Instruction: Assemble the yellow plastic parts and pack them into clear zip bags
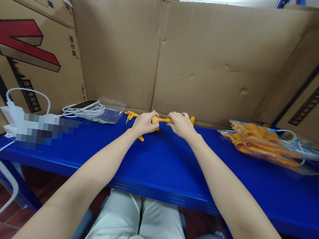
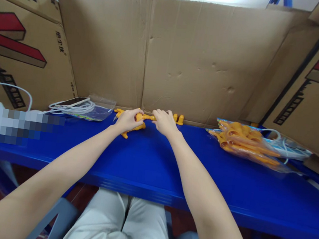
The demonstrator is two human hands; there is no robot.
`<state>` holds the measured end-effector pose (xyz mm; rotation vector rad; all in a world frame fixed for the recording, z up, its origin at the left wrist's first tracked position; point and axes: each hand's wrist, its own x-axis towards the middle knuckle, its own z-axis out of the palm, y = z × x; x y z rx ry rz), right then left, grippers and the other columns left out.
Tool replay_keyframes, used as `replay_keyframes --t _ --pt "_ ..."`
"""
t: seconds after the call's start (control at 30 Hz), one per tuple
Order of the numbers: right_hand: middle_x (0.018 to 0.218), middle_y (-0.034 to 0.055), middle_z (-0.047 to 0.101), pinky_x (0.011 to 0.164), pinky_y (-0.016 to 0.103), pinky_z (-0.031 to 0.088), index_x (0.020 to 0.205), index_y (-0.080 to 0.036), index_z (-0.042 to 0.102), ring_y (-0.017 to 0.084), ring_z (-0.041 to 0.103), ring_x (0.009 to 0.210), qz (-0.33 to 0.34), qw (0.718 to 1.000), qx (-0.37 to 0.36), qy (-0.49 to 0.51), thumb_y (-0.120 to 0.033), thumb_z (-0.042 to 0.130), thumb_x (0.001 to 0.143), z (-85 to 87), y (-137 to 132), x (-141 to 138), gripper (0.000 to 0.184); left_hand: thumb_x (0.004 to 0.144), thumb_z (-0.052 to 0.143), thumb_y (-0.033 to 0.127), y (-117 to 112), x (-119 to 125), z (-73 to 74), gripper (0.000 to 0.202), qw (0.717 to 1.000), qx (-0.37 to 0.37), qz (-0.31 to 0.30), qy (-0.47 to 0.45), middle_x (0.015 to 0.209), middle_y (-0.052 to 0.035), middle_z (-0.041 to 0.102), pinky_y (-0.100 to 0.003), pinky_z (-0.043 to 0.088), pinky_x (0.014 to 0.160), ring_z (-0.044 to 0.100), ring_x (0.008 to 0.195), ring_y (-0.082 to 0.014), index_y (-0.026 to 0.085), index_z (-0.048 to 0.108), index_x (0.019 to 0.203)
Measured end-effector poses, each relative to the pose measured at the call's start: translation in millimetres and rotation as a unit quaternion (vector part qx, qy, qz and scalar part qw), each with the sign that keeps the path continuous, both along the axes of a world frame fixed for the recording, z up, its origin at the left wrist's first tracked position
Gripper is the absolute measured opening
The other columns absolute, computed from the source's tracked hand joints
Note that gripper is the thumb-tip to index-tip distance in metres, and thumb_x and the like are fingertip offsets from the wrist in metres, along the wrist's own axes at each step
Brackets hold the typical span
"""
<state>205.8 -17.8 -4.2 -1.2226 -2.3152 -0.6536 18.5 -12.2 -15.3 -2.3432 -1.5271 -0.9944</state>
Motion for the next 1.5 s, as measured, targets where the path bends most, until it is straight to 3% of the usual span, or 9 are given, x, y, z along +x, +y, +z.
replay_keyframes --t 0.23,0.53,0.87,1.17,1.5 --pt "0.108 0.0115 0.062 0.078 0.032 0.031 0.107 -0.016 0.054 0.024 0.054 0.099 -0.002 0.996 -0.089 0.014 -0.021 0.047 0.088 -1.9 5.5 0.2 0.021 0.072 0.055 0.029 -4.6 1.0 2.1 0.030 1.000 -0.010 0.017 0.011 0.080 -0.0018 0.067 -0.027 0.042 0.069 0.062 0.079 -0.0200 0.024 0.059 0.101" --pt "0.098 0.0101 0.064 0.077 0.033 0.029 0.099 -0.017 0.050 0.023 0.055 0.092 0.002 1.000 -0.024 0.018 -0.016 0.048 0.083 1.6 -0.9 0.7 0.015 0.072 0.056 0.032 -4.2 1.7 2.9 0.031 0.999 -0.031 0.013 -0.007 0.079 -0.0014 0.067 -0.026 0.042 0.068 0.061 0.075 -0.0188 0.024 0.060 0.102" --pt "0.107 0.0124 0.063 0.081 0.034 0.034 0.105 -0.015 0.054 0.024 0.056 0.098 0.012 0.995 -0.095 0.032 -0.020 0.045 0.086 -2.5 3.7 0.4 0.021 0.073 0.055 0.032 -5.2 0.3 3.3 0.029 0.999 -0.031 0.025 0.007 0.079 -0.0014 0.066 -0.027 0.041 0.068 0.061 0.077 -0.0191 0.024 0.060 0.100" --pt "0.099 0.0116 0.064 0.080 0.035 0.035 0.099 -0.015 0.050 0.024 0.057 0.092 0.014 0.998 -0.046 0.045 -0.019 0.048 0.083 0.4 0.4 0.5 0.016 0.073 0.054 0.034 -4.3 1.0 2.1 0.029 0.999 -0.029 0.023 -0.008 0.077 -0.0011 0.066 -0.026 0.042 0.066 0.061 0.073 -0.0185 0.024 0.059 0.100" --pt "0.102 0.0125 0.064 0.077 0.032 0.039 0.103 -0.014 0.056 0.023 0.059 0.090 0.025 0.989 -0.129 0.062 -0.021 0.045 0.085 -2.4 4.0 2.2 0.022 0.072 0.055 0.033 -6.3 0.8 3.2 0.029 0.999 -0.031 0.020 0.006 0.077 -0.0015 0.066 -0.027 0.041 0.067 0.061 0.075 -0.0196 0.025 0.060 0.099"
